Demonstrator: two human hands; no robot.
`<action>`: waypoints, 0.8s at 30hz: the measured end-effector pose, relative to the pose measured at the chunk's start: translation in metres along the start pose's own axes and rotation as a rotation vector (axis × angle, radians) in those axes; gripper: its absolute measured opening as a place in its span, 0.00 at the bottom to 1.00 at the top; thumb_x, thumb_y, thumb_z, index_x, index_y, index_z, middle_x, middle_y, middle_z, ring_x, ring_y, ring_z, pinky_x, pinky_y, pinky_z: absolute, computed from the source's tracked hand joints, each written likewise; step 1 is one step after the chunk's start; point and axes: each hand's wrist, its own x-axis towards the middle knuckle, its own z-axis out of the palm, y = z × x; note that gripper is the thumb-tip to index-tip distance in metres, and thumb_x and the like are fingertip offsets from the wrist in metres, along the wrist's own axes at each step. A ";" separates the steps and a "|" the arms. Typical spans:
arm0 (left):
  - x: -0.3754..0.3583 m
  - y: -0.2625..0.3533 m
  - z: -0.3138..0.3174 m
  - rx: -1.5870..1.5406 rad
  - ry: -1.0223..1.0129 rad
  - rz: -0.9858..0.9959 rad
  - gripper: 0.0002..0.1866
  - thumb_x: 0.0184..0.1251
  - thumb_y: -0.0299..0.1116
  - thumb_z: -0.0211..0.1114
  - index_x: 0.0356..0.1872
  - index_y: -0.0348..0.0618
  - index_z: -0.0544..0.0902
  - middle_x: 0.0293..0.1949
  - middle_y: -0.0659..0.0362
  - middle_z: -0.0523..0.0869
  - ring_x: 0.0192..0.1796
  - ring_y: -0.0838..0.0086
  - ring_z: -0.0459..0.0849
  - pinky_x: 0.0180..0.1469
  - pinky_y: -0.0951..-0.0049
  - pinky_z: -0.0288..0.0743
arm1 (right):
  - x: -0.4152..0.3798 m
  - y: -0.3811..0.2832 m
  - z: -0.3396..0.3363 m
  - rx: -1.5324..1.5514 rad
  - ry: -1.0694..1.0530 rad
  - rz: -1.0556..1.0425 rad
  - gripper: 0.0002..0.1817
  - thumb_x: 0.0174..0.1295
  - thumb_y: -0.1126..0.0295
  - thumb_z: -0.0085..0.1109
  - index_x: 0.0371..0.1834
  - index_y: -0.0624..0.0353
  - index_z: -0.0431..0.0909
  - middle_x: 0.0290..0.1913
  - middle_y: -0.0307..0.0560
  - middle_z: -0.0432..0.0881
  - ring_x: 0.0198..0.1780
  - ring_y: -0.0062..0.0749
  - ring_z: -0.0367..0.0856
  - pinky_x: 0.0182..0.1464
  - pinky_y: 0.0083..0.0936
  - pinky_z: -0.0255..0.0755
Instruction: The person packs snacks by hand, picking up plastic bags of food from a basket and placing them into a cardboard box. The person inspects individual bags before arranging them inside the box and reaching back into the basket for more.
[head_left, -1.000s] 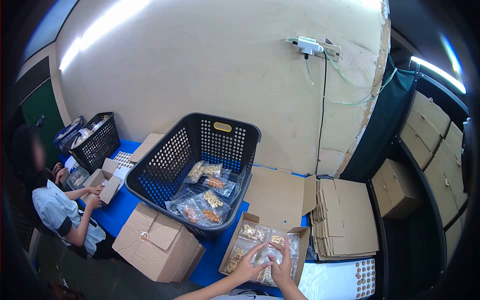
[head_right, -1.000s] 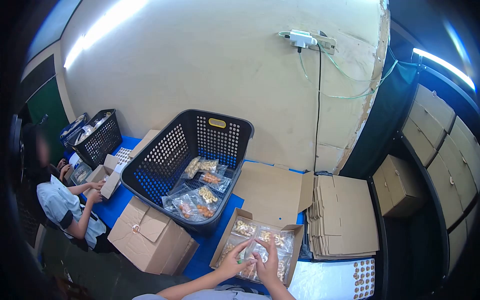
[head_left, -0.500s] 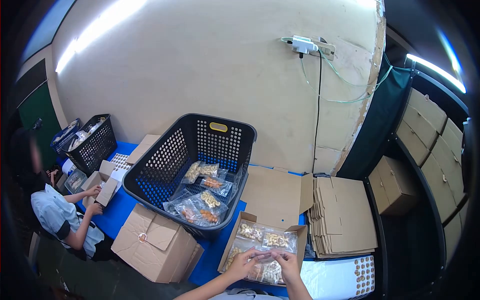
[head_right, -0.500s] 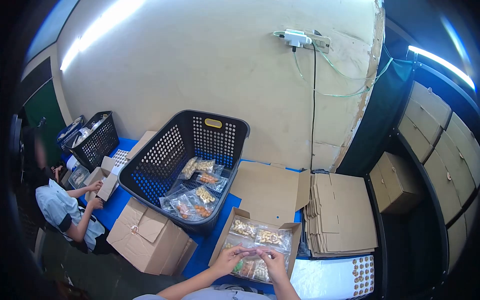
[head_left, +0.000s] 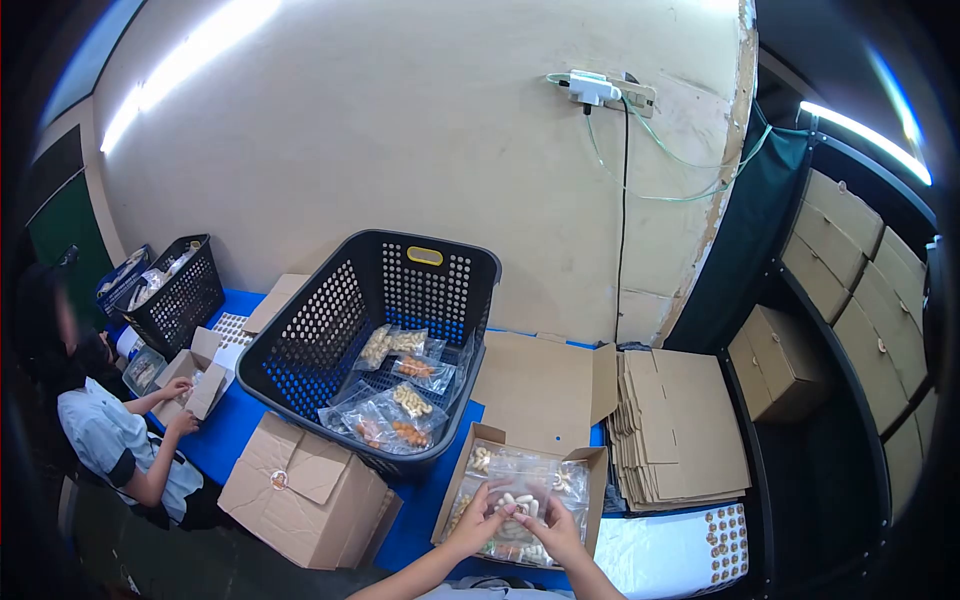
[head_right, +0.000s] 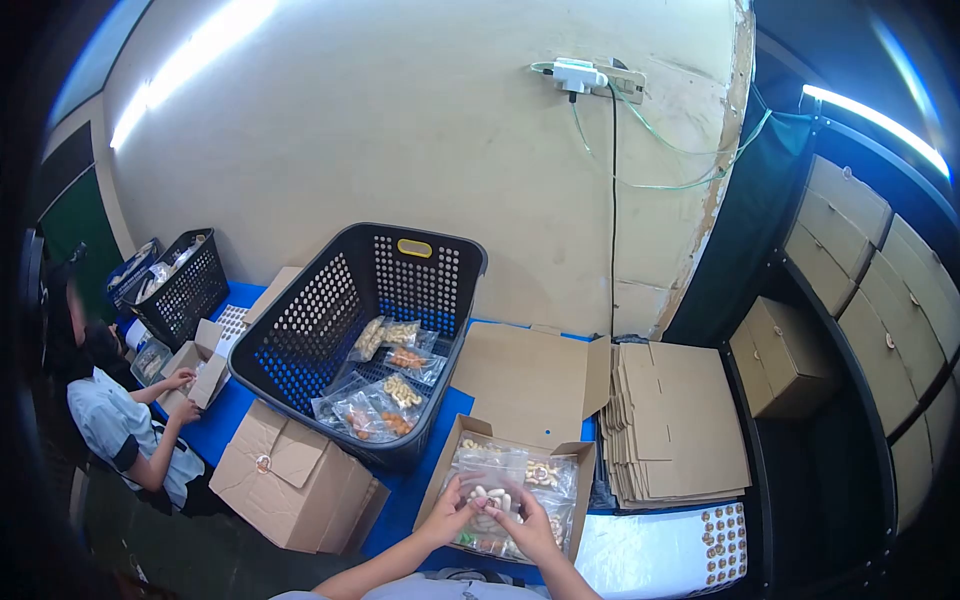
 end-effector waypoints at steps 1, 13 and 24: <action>0.002 -0.002 0.000 0.000 -0.003 0.002 0.24 0.70 0.30 0.58 0.64 0.44 0.62 0.56 0.54 0.75 0.54 0.74 0.76 0.56 0.74 0.70 | 0.001 0.003 -0.003 -0.001 0.003 -0.003 0.28 0.59 0.78 0.62 0.63 0.65 0.65 0.54 0.47 0.77 0.56 0.28 0.74 0.59 0.25 0.68; -0.005 -0.001 0.001 0.229 -0.265 0.037 0.37 0.63 0.23 0.61 0.69 0.45 0.51 0.63 0.50 0.64 0.66 0.66 0.66 0.65 0.62 0.64 | 0.014 0.003 -0.007 0.252 0.233 0.003 0.13 0.63 0.71 0.61 0.48 0.65 0.78 0.44 0.44 0.83 0.46 0.23 0.79 0.52 0.21 0.71; 0.003 -0.005 -0.025 0.120 0.062 -0.071 0.14 0.68 0.32 0.61 0.50 0.38 0.74 0.48 0.61 0.79 0.50 0.77 0.79 0.57 0.76 0.70 | 0.007 -0.002 -0.010 -0.023 -0.119 0.094 0.21 0.71 0.58 0.48 0.56 0.64 0.75 0.48 0.45 0.82 0.49 0.25 0.77 0.57 0.24 0.66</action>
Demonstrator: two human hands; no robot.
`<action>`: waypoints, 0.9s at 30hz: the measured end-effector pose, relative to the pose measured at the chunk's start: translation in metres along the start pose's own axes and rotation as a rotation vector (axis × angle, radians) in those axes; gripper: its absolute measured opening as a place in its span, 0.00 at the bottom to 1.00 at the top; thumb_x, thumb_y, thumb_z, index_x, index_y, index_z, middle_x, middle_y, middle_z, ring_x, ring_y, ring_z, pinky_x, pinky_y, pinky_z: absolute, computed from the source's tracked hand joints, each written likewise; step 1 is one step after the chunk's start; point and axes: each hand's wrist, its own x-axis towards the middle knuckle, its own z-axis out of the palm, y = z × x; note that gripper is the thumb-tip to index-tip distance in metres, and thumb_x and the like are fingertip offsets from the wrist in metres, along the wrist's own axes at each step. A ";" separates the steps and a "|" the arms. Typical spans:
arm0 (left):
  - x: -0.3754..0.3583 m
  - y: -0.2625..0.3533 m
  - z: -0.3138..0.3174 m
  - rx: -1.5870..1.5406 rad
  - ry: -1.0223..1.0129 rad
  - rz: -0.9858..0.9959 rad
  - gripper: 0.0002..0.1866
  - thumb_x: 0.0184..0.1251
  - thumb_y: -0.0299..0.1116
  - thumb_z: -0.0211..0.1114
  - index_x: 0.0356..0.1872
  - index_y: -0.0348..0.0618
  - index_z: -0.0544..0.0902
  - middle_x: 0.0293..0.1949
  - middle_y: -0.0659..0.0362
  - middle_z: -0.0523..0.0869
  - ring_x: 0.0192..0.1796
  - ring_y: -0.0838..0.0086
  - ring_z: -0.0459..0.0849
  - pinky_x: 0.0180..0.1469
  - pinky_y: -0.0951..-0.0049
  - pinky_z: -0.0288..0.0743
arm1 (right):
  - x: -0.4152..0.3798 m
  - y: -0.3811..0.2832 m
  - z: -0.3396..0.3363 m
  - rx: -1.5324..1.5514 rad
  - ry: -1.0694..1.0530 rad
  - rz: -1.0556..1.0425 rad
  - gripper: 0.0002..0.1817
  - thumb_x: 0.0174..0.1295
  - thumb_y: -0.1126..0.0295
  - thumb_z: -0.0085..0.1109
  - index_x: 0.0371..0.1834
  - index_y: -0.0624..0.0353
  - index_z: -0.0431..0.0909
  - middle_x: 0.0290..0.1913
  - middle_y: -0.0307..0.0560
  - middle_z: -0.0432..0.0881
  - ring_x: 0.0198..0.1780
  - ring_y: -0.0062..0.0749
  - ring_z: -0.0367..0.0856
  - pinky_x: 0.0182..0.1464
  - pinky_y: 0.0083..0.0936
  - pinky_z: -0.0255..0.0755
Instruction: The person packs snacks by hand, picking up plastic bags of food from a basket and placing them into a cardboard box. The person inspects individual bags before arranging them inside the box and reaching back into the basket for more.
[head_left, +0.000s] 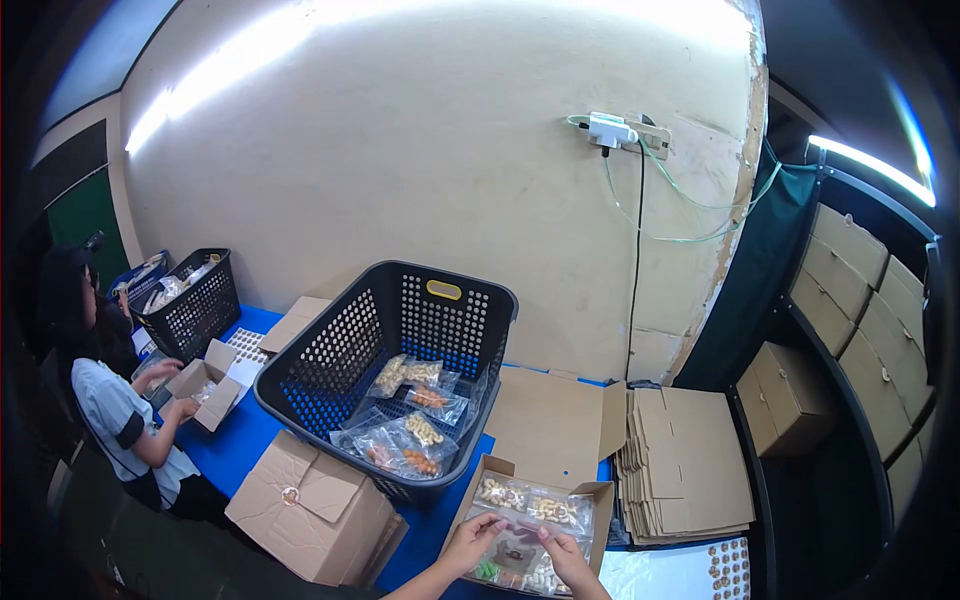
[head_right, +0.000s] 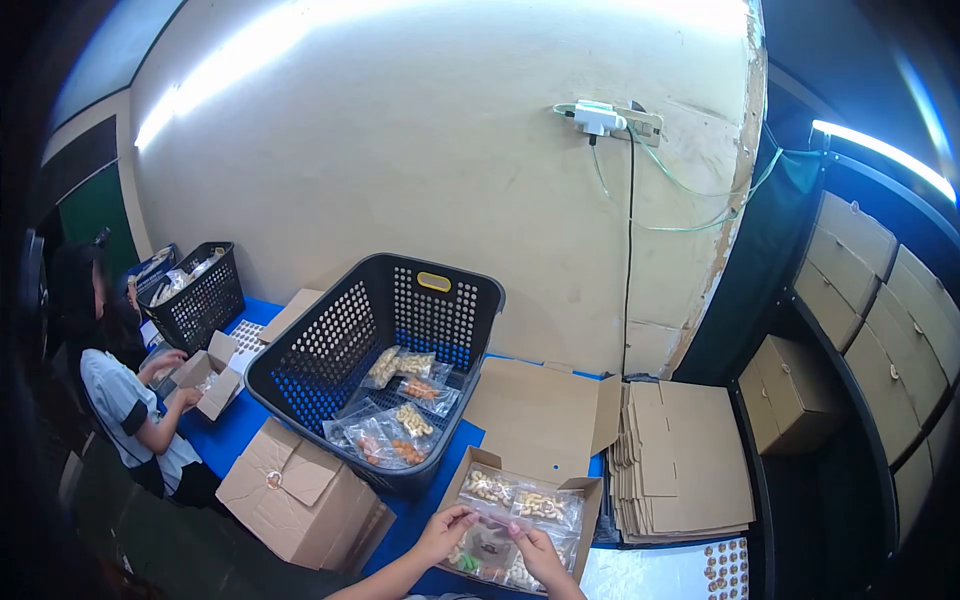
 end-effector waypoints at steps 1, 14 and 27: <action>-0.001 0.006 0.005 -0.058 0.068 0.112 0.14 0.68 0.33 0.61 0.50 0.38 0.74 0.48 0.60 0.79 0.51 0.76 0.78 0.57 0.75 0.70 | 0.001 -0.005 0.000 0.006 -0.005 -0.045 0.23 0.71 0.56 0.45 0.58 0.64 0.74 0.50 0.46 0.81 0.51 0.26 0.77 0.58 0.24 0.66; -0.017 0.010 0.034 0.121 0.015 0.195 0.24 0.66 0.37 0.64 0.60 0.41 0.71 0.54 0.54 0.78 0.57 0.74 0.75 0.60 0.73 0.67 | 0.003 -0.022 0.032 -0.344 0.314 -0.330 0.25 0.62 0.68 0.58 0.63 0.56 0.70 0.61 0.51 0.62 0.49 0.36 0.71 0.56 0.28 0.65; -0.015 0.016 0.005 0.098 0.049 0.145 0.22 0.73 0.37 0.54 0.61 0.36 0.68 0.59 0.51 0.74 0.58 0.69 0.76 0.61 0.70 0.66 | 0.012 -0.014 0.002 0.072 0.025 -0.016 0.23 0.73 0.57 0.42 0.63 0.59 0.70 0.59 0.47 0.76 0.58 0.27 0.72 0.62 0.26 0.63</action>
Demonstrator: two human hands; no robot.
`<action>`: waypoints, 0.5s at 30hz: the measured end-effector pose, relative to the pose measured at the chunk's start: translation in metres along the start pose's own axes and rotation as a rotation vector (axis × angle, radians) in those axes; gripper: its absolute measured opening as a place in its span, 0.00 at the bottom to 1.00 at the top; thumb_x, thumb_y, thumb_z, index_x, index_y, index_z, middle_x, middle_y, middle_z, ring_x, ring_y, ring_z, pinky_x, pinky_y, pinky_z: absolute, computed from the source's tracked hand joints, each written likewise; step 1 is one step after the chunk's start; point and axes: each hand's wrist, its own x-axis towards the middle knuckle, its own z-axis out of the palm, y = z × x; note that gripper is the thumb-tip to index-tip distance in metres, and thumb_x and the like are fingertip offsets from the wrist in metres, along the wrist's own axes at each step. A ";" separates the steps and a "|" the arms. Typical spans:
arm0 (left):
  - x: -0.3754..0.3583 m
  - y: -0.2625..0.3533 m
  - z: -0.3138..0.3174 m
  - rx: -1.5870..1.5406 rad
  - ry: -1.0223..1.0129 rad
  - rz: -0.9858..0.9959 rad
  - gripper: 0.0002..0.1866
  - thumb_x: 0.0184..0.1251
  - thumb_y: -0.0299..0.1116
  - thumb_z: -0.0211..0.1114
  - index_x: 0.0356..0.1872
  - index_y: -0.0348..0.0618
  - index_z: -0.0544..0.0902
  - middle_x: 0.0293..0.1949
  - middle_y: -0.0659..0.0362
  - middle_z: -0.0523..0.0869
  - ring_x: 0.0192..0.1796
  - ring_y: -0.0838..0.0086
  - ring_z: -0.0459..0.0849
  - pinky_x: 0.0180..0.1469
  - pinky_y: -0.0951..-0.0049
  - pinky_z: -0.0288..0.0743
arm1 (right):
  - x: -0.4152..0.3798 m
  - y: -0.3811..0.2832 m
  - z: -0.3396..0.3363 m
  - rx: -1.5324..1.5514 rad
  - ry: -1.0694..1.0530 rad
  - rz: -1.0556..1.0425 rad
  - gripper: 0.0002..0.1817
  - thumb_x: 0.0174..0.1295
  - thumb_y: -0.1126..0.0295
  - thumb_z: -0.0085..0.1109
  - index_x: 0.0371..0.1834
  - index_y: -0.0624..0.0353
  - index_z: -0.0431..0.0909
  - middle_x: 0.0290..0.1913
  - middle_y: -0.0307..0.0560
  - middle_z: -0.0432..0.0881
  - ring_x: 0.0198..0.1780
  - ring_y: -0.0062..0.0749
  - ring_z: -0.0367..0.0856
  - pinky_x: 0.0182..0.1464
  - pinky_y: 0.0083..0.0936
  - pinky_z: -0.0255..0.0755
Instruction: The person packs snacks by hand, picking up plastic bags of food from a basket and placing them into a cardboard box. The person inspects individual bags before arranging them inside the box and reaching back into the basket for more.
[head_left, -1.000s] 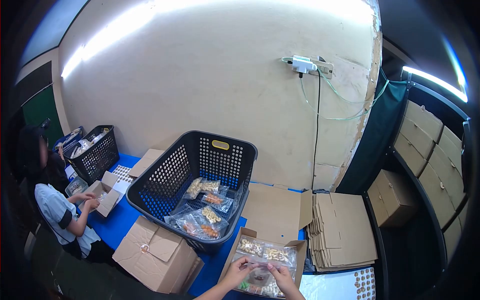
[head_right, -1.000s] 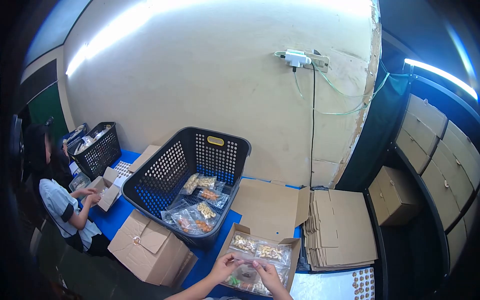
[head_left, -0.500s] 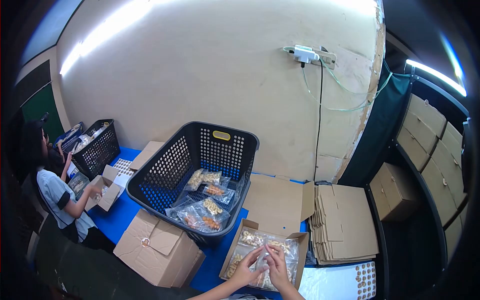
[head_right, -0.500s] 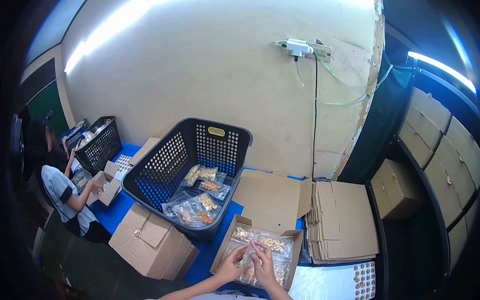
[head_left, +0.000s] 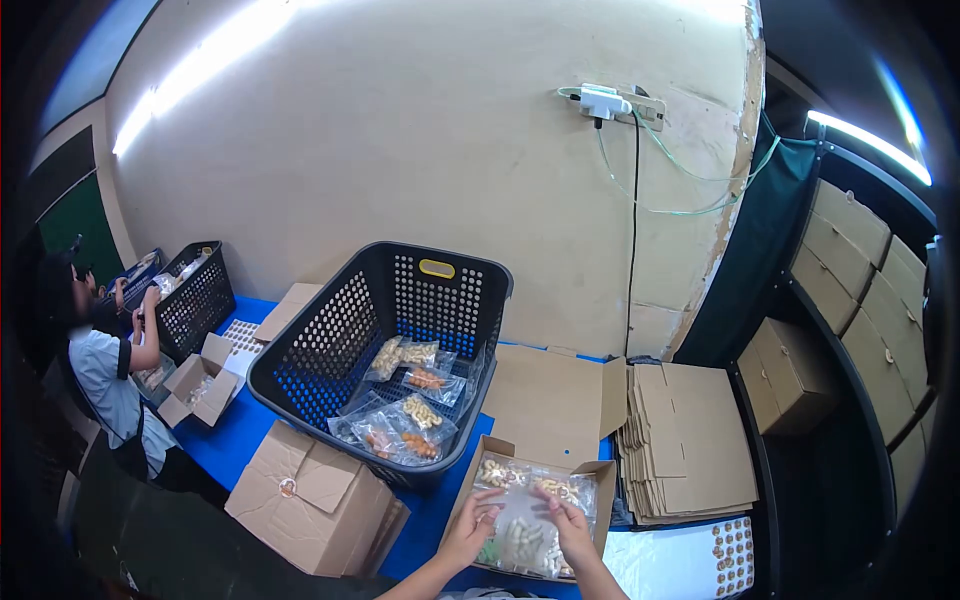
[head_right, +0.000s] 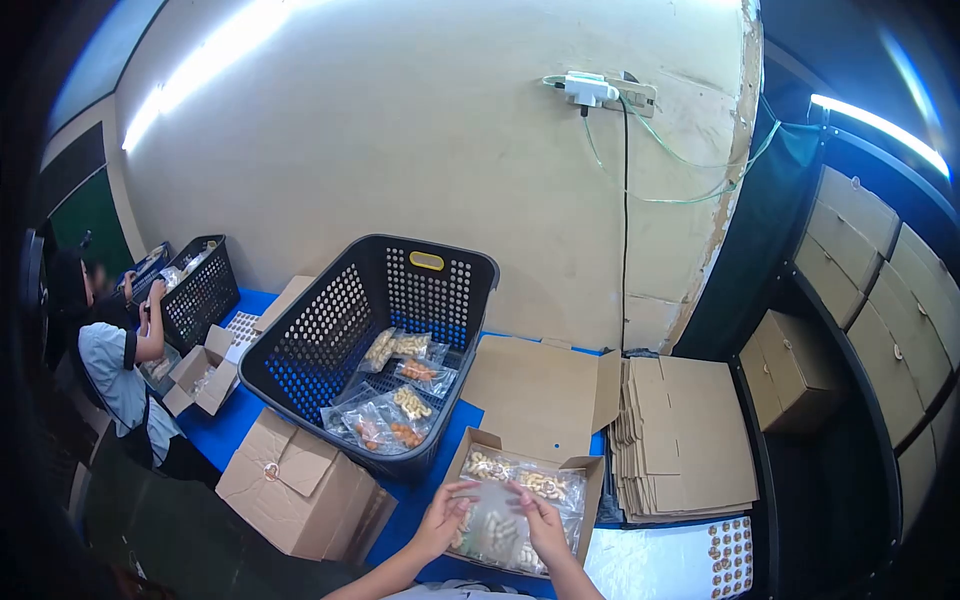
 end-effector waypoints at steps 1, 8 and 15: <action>0.000 -0.003 0.000 -0.104 0.095 0.084 0.26 0.72 0.37 0.55 0.66 0.36 0.62 0.64 0.50 0.68 0.61 0.65 0.73 0.63 0.67 0.65 | 0.003 0.002 0.000 -0.028 0.068 -0.056 0.24 0.73 0.56 0.41 0.65 0.60 0.69 0.60 0.46 0.75 0.57 0.27 0.73 0.61 0.26 0.64; -0.011 0.011 0.017 0.357 -0.080 0.339 0.41 0.65 0.47 0.61 0.71 0.36 0.52 0.71 0.44 0.55 0.71 0.54 0.60 0.72 0.59 0.48 | -0.010 -0.003 0.036 -0.456 -0.001 -0.480 0.28 0.69 0.55 0.46 0.67 0.59 0.66 0.66 0.56 0.63 0.68 0.45 0.59 0.69 0.36 0.50; -0.015 0.011 0.019 0.247 -0.047 0.149 0.20 0.69 0.42 0.57 0.56 0.42 0.77 0.55 0.52 0.80 0.59 0.60 0.77 0.71 0.50 0.46 | -0.002 -0.015 0.022 -0.522 0.199 -0.322 0.24 0.40 0.65 0.77 0.42 0.59 0.80 0.33 0.40 0.69 0.40 0.29 0.68 0.46 0.26 0.62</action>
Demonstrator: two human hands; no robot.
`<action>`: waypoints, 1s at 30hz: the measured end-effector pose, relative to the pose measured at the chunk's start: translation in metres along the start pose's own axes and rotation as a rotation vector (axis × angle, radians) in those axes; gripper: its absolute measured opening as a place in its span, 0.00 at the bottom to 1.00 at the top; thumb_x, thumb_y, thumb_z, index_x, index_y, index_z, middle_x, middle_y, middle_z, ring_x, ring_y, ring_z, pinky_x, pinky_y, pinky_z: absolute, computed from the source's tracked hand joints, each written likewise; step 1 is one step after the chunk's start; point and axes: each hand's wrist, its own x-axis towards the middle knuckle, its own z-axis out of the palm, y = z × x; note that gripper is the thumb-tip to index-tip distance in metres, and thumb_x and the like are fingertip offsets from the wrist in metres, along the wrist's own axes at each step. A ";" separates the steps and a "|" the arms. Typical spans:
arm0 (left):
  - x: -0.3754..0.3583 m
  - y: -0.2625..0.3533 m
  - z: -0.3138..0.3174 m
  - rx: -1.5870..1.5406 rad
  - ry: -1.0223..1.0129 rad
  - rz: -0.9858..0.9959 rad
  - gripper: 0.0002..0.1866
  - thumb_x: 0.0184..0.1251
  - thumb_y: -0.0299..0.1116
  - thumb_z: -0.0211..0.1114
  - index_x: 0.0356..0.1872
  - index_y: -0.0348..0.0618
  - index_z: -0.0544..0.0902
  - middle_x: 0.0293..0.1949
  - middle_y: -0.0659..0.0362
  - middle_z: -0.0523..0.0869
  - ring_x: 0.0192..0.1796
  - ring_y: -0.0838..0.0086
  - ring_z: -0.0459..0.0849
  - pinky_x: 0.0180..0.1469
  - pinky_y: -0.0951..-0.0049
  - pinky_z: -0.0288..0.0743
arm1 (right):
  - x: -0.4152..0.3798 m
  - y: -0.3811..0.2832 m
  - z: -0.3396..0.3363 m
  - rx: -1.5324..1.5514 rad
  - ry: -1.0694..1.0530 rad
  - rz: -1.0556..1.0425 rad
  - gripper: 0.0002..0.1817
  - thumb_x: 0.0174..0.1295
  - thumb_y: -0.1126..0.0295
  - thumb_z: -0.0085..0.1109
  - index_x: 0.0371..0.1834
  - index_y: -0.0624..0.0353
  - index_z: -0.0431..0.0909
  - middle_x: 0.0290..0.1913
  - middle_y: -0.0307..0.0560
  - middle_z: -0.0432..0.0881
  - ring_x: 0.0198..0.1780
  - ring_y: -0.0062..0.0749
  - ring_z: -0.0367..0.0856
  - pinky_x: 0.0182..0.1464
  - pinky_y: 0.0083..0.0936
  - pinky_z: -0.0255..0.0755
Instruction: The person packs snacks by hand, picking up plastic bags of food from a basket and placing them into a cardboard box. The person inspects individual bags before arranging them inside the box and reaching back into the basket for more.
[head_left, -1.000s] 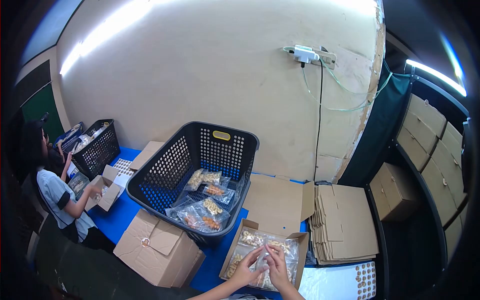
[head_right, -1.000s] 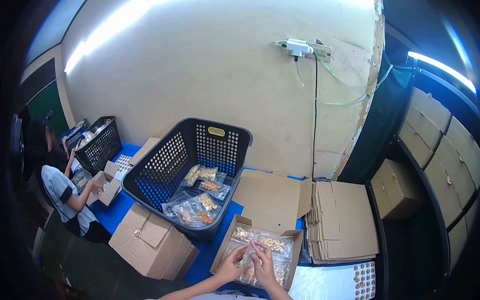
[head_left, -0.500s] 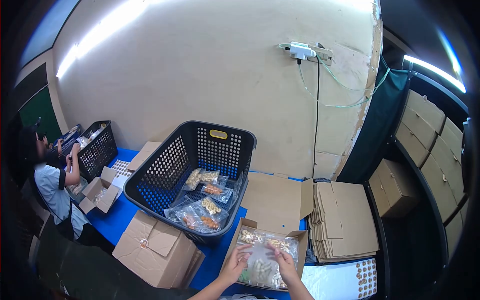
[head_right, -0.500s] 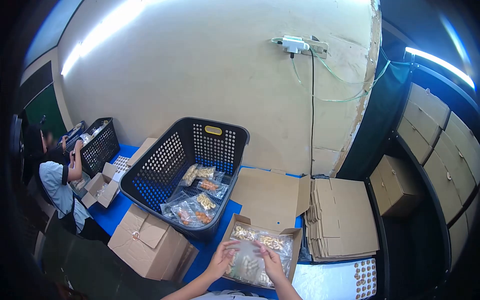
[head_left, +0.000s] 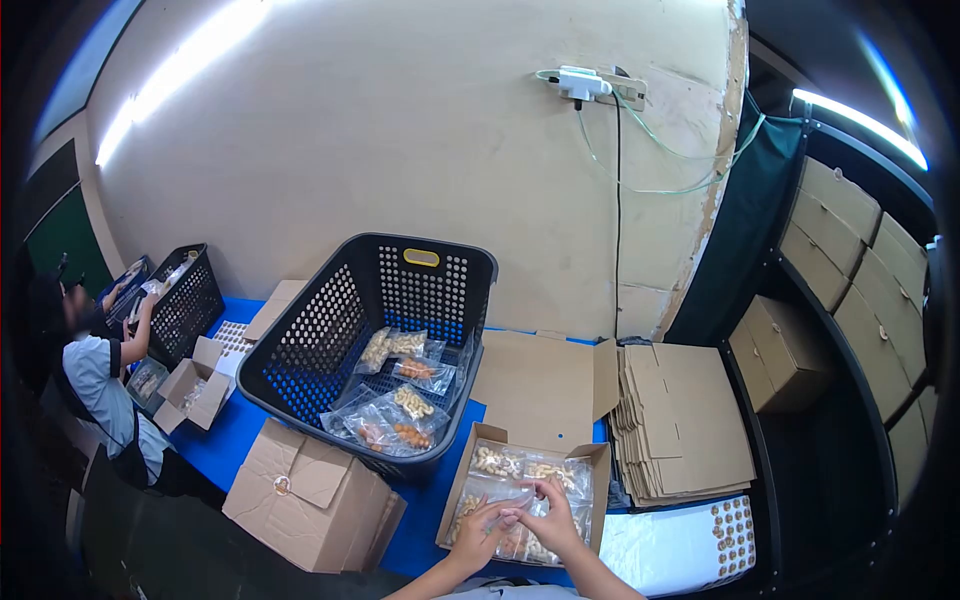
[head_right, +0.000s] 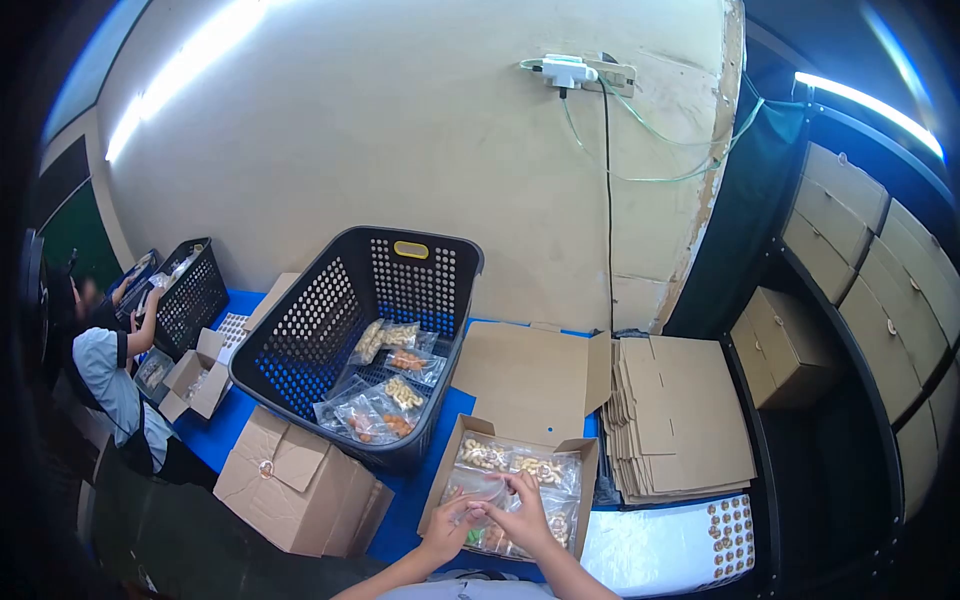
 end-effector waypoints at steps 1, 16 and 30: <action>0.001 -0.002 0.001 0.001 -0.007 -0.002 0.20 0.69 0.42 0.57 0.56 0.42 0.77 0.55 0.52 0.80 0.59 0.60 0.77 0.71 0.50 0.46 | 0.002 0.006 -0.004 0.002 0.005 0.005 0.24 0.40 0.65 0.77 0.42 0.59 0.80 0.33 0.40 0.69 0.40 0.29 0.68 0.46 0.26 0.62; 0.001 -0.008 -0.008 -0.182 -0.251 -0.082 0.16 0.71 0.33 0.55 0.56 0.37 0.76 0.48 0.52 0.84 0.50 0.70 0.82 0.60 0.69 0.68 | -0.004 0.017 -0.039 0.440 -0.248 0.198 0.09 0.60 0.64 0.63 0.36 0.58 0.85 0.35 0.35 0.74 0.44 0.23 0.69 0.52 0.23 0.60; 0.007 -0.022 0.017 -0.452 -0.013 -0.264 0.21 0.71 0.34 0.58 0.60 0.37 0.68 0.52 0.56 0.77 0.54 0.77 0.74 0.55 0.75 0.69 | -0.016 0.025 -0.014 0.620 -0.111 0.359 0.25 0.61 0.69 0.63 0.61 0.64 0.69 0.52 0.45 0.78 0.51 0.23 0.76 0.55 0.22 0.69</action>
